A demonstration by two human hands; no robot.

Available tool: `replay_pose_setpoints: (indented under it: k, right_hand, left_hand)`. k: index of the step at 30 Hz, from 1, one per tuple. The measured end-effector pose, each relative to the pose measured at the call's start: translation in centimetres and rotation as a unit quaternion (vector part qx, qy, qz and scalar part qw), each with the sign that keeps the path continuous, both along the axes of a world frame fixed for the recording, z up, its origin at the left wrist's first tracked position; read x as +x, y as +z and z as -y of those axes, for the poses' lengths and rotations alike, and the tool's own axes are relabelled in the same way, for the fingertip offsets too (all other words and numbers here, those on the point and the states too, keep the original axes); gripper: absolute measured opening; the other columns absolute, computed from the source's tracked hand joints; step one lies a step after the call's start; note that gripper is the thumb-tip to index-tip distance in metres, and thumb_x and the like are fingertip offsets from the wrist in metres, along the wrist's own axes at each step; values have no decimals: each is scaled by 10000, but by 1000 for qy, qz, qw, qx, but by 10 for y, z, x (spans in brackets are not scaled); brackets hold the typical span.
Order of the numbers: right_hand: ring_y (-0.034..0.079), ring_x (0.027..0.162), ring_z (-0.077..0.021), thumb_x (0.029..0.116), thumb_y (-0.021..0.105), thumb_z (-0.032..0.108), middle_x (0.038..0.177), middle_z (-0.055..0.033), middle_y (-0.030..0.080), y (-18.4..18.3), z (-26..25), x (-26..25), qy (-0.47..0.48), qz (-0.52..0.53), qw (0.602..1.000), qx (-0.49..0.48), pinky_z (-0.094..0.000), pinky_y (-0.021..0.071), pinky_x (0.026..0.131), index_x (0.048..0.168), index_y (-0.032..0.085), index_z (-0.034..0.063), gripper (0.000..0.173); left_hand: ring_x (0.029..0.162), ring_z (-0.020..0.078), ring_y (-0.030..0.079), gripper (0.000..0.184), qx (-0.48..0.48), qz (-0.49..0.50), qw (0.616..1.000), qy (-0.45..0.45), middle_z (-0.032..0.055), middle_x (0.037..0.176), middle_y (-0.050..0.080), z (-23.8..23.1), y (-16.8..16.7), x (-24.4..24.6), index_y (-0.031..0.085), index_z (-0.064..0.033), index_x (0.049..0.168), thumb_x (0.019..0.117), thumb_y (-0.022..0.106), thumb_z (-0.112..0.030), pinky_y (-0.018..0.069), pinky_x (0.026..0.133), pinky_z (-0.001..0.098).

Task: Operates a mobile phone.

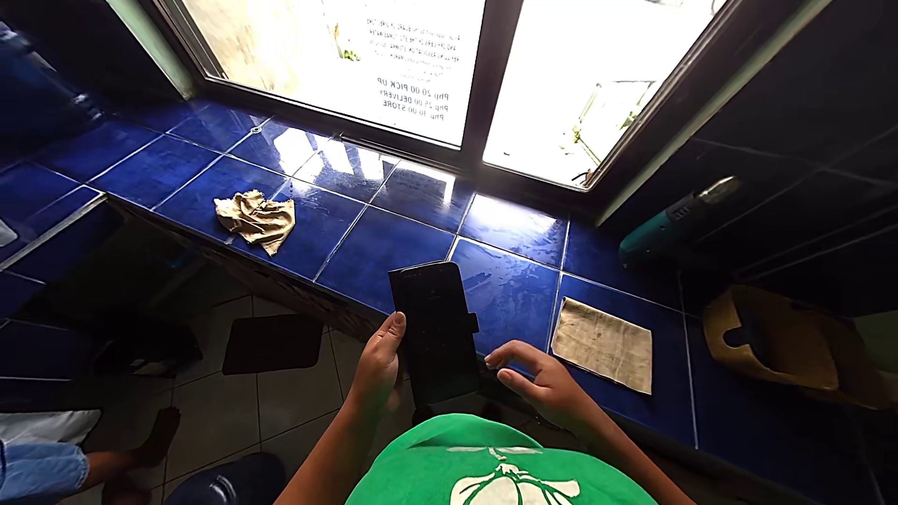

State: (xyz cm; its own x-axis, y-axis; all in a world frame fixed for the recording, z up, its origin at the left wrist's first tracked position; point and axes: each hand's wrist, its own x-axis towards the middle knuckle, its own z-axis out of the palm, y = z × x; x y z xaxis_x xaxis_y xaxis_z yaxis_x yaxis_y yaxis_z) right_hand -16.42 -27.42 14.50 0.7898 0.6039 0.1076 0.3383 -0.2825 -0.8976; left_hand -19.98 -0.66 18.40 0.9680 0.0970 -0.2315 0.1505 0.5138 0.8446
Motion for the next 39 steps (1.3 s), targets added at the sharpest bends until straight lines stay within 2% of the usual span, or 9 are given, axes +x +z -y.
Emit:
replay_pose_setpoints:
  k: [3, 8, 14, 19, 24, 28, 32, 36, 39]
  right_hand:
    - [643, 1167, -191, 1060, 518, 374, 1298, -123, 664, -8, 1, -6, 170, -165, 966, -105, -410, 502, 1039, 1365, 625, 73, 441]
    - [470, 1419, -326, 1042, 583, 345, 1519, -139, 528, -16, -9, -12, 336, -158, 919, -129, -506, 360, 1172, 1448, 586, 92, 478]
    - [542, 1358, -296, 1050, 581, 289, 1436, -138, 603, -20, -10, -12, 321, -130, 931, -118, -474, 411, 1143, 1359, 654, 69, 387]
    - [685, 1109, -187, 986, 671, 181, 1094, -80, 754, -39, -10, -18, 234, 18, 972, -9, -333, 533, 997, 983, 760, 46, 161]
    - [692, 1023, -139, 949, 729, 262, 964, -70, 748, -30, -5, -15, 163, 58, 984, 35, -277, 549, 935, 806, 709, 38, 266]
    - [698, 1007, -109, 1039, 606, 246, 989, -60, 743, -19, 2, -6, 96, 56, 991, 70, -266, 571, 930, 910, 740, 24, 290]
    - [697, 1023, -97, 1003, 648, 160, 1043, -35, 739, 3, 4, 3, 35, 86, 988, 124, -248, 585, 918, 1014, 739, 57, 138]
    - [705, 1010, -147, 944, 736, 132, 998, -43, 725, 23, -1, 11, 18, 135, 972, 194, -299, 601, 918, 992, 726, 75, 75]
    - [696, 1039, -174, 1001, 675, 198, 980, -50, 725, 33, -7, 14, 25, 192, 960, 203, -342, 583, 954, 935, 710, 67, 150]
  left_hand:
    - [1055, 211, 711, 434, 1, -1, 1000, 6, 147, 1156, 708, -2, 1, 2, 508, 2, 1389, 1134, 282, -266, 599, 931, 401]
    - [1070, 229, 708, 447, -6, 10, 1000, -10, 158, 1173, 704, -5, 1, 6, 502, -2, 1396, 1134, 255, -267, 593, 942, 418]
    - [1045, 229, 717, 440, -13, 24, 1000, -8, 155, 1140, 712, -5, 4, 7, 526, -4, 1353, 1135, 240, -257, 600, 926, 412]
    - [1067, 230, 711, 441, -3, 26, 1000, -7, 160, 1169, 705, -8, 5, 5, 515, -7, 1378, 1133, 244, -255, 595, 944, 421]
    - [1072, 232, 709, 442, -9, 28, 1000, 0, 157, 1169, 705, -10, 5, 3, 518, -13, 1375, 1133, 246, -262, 590, 953, 425]
    - [1068, 226, 710, 449, -3, 26, 1000, 2, 149, 1167, 709, -9, 5, 2, 534, -13, 1364, 1134, 241, -263, 593, 947, 415]
    - [1052, 221, 715, 457, -5, 26, 1000, -6, 149, 1141, 715, -8, 7, 3, 549, -15, 1344, 1133, 234, -270, 598, 933, 410]
    - [1049, 216, 714, 453, -9, 31, 999, -15, 144, 1134, 717, -7, 6, 3, 569, -20, 1327, 1132, 250, -276, 596, 934, 409]
    - [1023, 200, 719, 446, -2, 28, 999, -16, 131, 1109, 722, -4, 7, 3, 576, -22, 1310, 1131, 256, -277, 601, 919, 392]
